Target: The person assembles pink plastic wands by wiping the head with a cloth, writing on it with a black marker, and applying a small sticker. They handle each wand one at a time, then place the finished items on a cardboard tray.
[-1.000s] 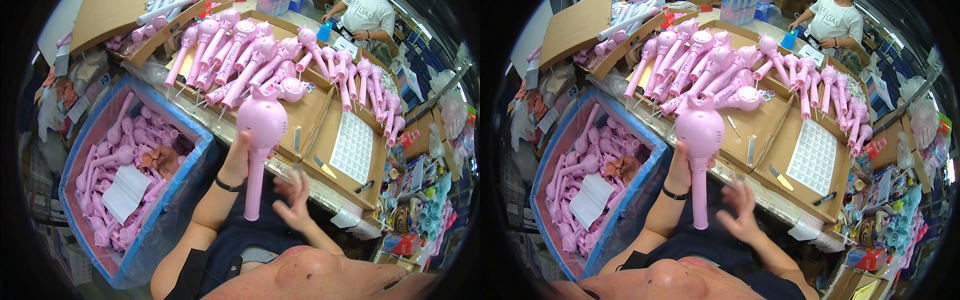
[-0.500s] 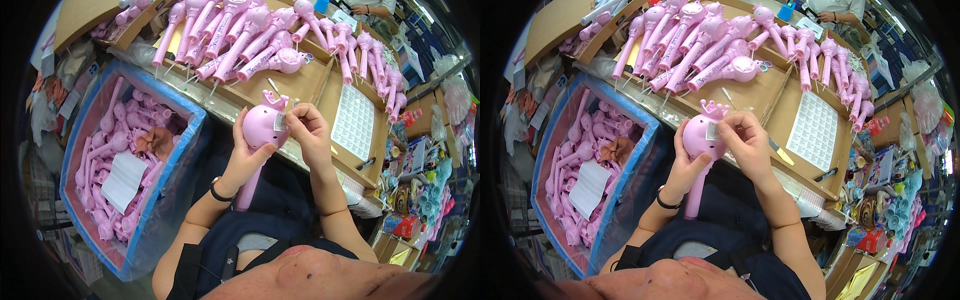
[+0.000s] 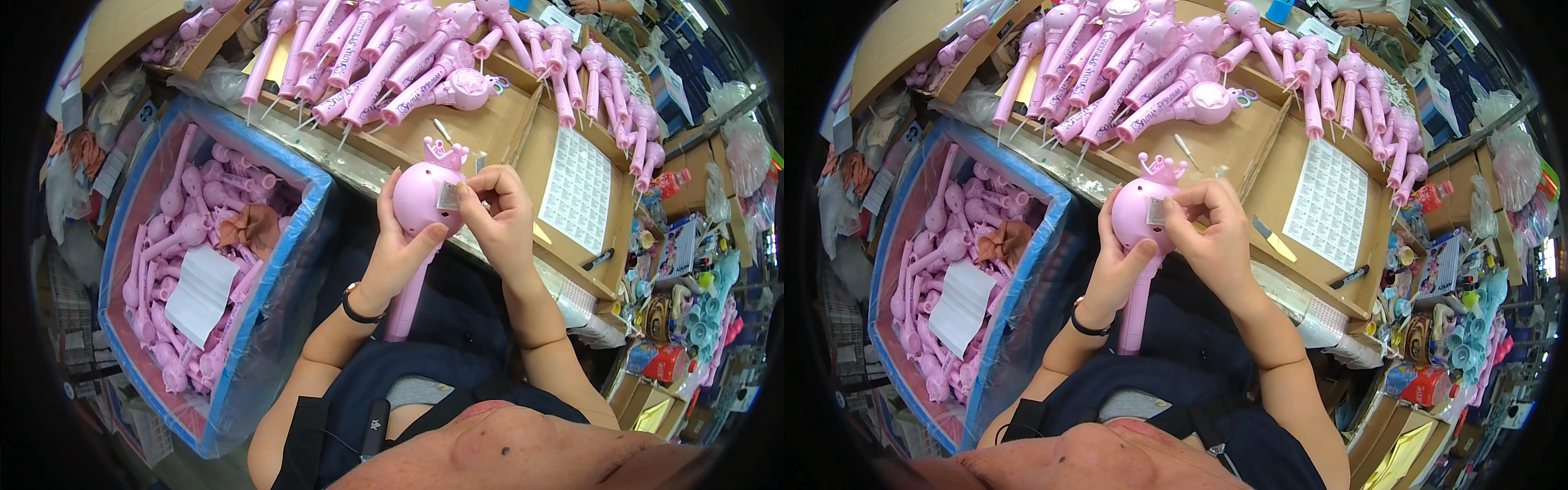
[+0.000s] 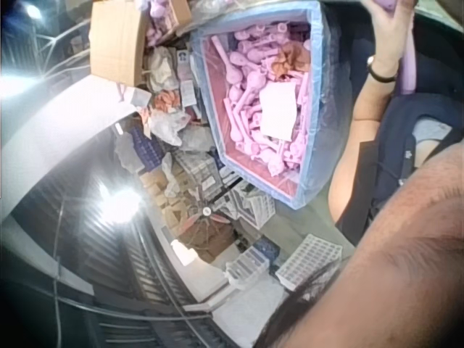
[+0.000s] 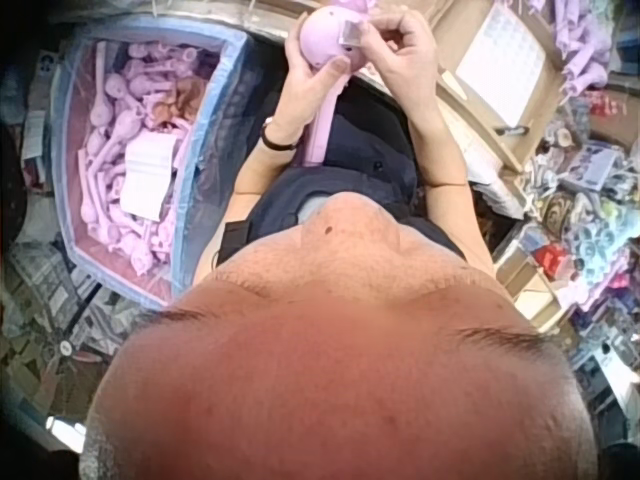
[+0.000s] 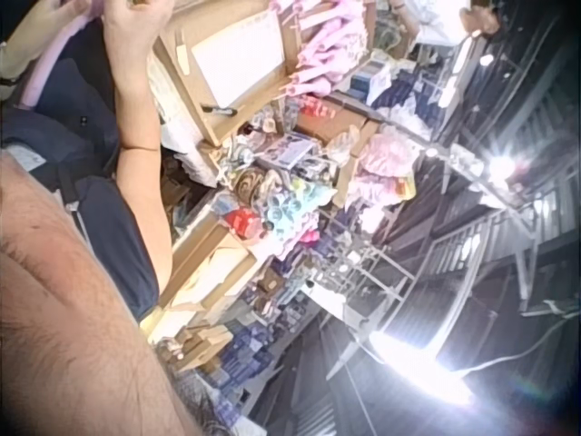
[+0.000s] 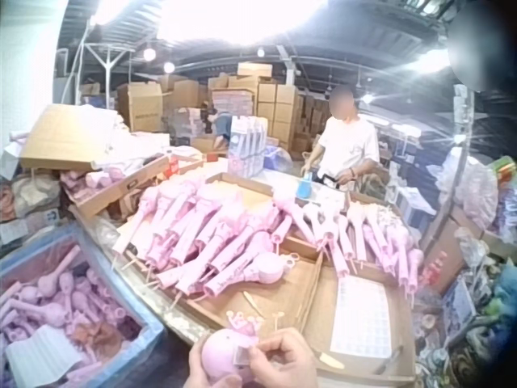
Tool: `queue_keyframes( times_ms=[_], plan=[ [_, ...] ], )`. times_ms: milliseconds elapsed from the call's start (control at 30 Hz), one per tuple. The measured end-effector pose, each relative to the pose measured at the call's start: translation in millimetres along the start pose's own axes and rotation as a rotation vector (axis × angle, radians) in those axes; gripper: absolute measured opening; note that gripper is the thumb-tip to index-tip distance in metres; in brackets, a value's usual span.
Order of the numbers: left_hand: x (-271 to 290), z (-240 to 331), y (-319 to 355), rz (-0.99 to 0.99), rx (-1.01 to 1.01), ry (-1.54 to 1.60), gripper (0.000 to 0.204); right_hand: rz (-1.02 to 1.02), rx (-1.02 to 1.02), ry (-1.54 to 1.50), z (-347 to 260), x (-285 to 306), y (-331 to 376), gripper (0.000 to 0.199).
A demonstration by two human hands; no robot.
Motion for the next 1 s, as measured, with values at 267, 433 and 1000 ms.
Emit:
queue_keyframes(
  times_ms=[267,433,1000],
  plan=[
    [0.8,-4.2,-1.0,-0.011,0.022,0.056,0.094,0.0,0.055,0.033,2.6,-1.0,2.2,0.007],
    [2.1,-4.5,-1.6,-0.007,0.021,0.047,0.094,0.009,0.077,0.062,0.5,-3.1,3.0,0.007],
    [3.1,-4.6,4.3,0.005,0.033,0.012,0.091,0.172,-0.017,-0.187,13.9,5.7,-7.0,0.078]
  ],
)
Point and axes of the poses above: each hand's wrist, its own y-axis away from the middle knuckle, its own x-axis out of the back of the hand, z = x × y, the point moved 8 cm from there along -y, towards the middle knuckle, and after that the axes turned 9 degrees about x, right-handed, at the moved point
